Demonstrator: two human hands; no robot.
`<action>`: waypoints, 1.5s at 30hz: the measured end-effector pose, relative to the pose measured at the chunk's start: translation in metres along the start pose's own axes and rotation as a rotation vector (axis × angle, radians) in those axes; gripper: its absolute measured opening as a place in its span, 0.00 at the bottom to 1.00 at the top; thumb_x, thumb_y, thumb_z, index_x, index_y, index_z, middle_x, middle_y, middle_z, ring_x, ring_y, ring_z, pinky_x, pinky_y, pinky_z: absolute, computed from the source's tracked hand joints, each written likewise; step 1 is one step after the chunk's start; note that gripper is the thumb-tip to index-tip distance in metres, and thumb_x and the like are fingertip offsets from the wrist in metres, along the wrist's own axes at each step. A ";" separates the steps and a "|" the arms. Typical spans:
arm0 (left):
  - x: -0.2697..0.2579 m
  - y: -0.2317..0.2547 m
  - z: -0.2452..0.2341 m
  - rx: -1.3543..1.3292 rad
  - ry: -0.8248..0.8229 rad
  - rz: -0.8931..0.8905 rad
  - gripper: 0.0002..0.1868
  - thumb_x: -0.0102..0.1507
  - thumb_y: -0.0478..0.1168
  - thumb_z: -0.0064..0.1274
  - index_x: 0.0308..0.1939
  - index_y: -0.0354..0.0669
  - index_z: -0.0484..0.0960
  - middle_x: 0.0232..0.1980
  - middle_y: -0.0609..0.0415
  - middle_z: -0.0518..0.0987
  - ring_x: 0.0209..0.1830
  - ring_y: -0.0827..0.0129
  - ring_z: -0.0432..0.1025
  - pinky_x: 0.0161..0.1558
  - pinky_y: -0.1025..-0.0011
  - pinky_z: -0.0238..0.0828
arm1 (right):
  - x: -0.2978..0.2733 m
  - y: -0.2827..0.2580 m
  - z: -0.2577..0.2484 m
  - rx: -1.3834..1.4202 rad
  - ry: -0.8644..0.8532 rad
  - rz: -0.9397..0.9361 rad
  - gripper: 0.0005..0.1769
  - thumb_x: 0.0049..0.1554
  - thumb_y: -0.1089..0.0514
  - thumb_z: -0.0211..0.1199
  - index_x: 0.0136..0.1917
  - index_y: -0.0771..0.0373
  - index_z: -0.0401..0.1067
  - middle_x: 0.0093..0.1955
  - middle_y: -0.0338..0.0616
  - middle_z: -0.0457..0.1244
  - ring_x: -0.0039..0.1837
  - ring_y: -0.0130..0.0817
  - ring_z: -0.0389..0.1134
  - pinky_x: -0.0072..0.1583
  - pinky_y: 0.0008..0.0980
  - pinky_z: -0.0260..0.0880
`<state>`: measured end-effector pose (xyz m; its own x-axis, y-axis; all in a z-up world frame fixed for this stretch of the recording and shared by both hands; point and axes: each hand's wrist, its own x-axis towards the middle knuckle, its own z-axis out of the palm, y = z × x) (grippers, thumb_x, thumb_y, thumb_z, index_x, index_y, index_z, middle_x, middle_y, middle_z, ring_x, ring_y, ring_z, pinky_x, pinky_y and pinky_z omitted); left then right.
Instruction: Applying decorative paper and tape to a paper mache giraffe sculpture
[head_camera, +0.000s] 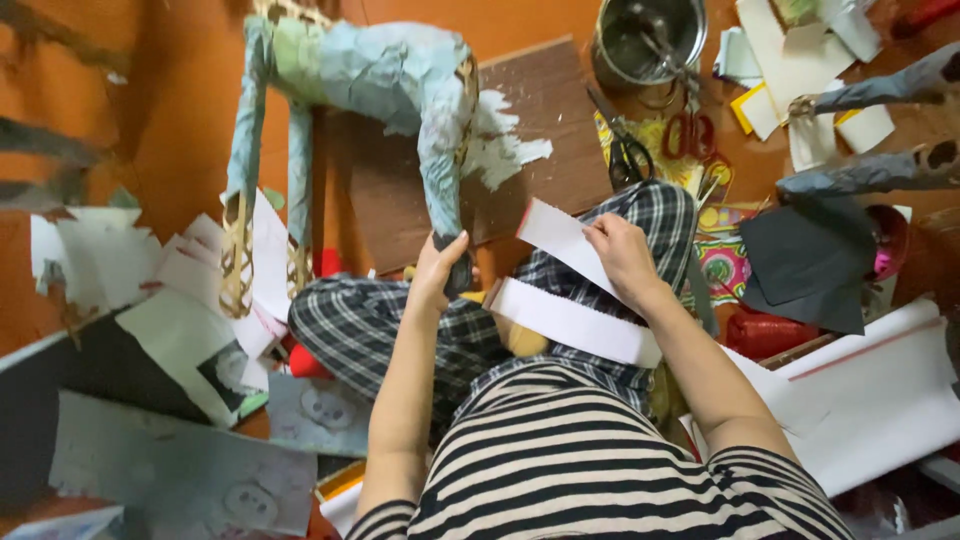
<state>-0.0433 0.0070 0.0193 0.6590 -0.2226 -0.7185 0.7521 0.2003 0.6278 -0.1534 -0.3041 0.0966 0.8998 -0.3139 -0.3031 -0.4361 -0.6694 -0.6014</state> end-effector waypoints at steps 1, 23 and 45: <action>-0.003 0.004 0.002 0.005 -0.012 0.009 0.22 0.66 0.45 0.71 0.56 0.46 0.75 0.37 0.45 0.75 0.23 0.48 0.83 0.25 0.55 0.87 | 0.013 0.003 -0.004 0.002 0.016 -0.002 0.13 0.68 0.47 0.67 0.51 0.58 0.77 0.49 0.57 0.71 0.58 0.61 0.73 0.58 0.55 0.72; -0.005 0.007 0.003 -0.020 0.082 -0.043 0.26 0.66 0.40 0.69 0.64 0.44 0.73 0.40 0.45 0.74 0.25 0.51 0.81 0.28 0.53 0.89 | 0.399 0.123 0.021 -0.059 -0.047 0.289 0.36 0.47 0.40 0.70 0.66 0.52 0.67 0.66 0.57 0.66 0.71 0.58 0.68 0.71 0.58 0.65; -0.005 0.023 0.024 -0.047 -0.015 0.063 0.28 0.66 0.44 0.72 0.64 0.45 0.74 0.48 0.51 0.74 0.37 0.62 0.79 0.36 0.56 0.89 | 0.251 0.028 -0.044 0.317 0.031 -0.174 0.21 0.70 0.55 0.57 0.74 0.54 0.77 0.70 0.50 0.69 0.75 0.43 0.66 0.74 0.51 0.65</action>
<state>-0.0289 -0.0100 0.0449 0.7053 -0.2221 -0.6733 0.7084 0.2590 0.6566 0.0609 -0.4319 0.0362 0.9587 -0.2375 -0.1563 -0.2549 -0.4744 -0.8426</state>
